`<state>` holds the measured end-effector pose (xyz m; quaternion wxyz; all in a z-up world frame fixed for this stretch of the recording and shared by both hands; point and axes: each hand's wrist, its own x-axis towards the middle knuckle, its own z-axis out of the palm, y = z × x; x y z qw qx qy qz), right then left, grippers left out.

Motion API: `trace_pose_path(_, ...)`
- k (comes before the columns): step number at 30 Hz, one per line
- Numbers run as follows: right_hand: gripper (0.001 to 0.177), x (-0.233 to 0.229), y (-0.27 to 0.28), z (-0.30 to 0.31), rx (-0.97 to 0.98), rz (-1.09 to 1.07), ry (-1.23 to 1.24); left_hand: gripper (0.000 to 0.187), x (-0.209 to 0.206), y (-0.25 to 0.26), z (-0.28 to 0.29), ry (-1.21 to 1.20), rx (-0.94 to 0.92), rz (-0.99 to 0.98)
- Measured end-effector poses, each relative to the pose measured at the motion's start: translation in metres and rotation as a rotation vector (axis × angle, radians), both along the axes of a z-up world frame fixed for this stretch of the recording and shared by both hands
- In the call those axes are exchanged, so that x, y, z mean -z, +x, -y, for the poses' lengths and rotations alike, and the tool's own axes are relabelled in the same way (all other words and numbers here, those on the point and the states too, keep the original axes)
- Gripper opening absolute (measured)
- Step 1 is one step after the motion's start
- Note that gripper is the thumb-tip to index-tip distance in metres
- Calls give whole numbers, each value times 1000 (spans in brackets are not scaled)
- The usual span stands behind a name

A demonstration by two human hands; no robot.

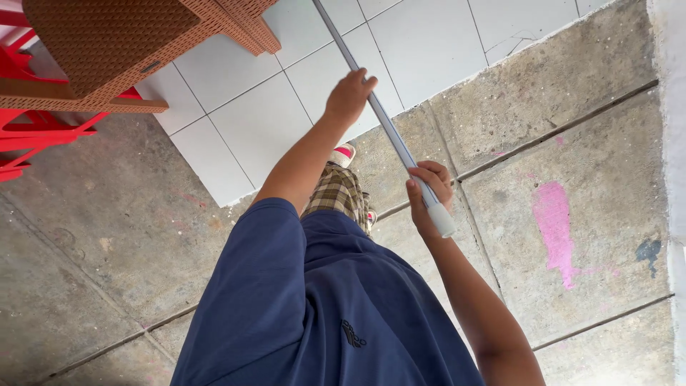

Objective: The person is assembling and using a broom to clean the floor in a garage area.

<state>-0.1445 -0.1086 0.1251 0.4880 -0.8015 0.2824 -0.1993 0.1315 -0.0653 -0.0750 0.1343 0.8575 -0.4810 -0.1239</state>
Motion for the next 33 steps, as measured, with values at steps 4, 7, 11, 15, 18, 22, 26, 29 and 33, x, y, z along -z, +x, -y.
trace_pose_path(4,26,44,60,2,-45,-17,-46,35,6,68,-4,38,-43,-7)
trace_pose_path(7,29,70,97,-1,-102,-23,-143,34,29,100,-7,108,-80,32)
trace_pose_path(11,29,96,108,-9,-80,-88,-67,41,51,118,-7,188,-105,10)
trace_pose_path(15,37,106,102,-2,-134,-130,-2,40,49,117,-3,221,-107,-71)
trace_pose_path(18,44,101,98,12,-159,-215,38,31,84,111,-3,195,-56,-3)
trace_pose_path(22,33,80,69,22,-277,-84,-121,31,60,78,-7,231,-9,73)
trace_pose_path(26,14,43,8,25,-276,35,-63,34,22,12,-10,138,70,-77)
trace_pose_path(29,9,-11,-36,30,-296,119,-42,39,-12,-54,-7,101,124,-115)
trace_pose_path(33,9,-64,-97,39,-264,344,35,41,-37,-152,9,-68,161,-100)
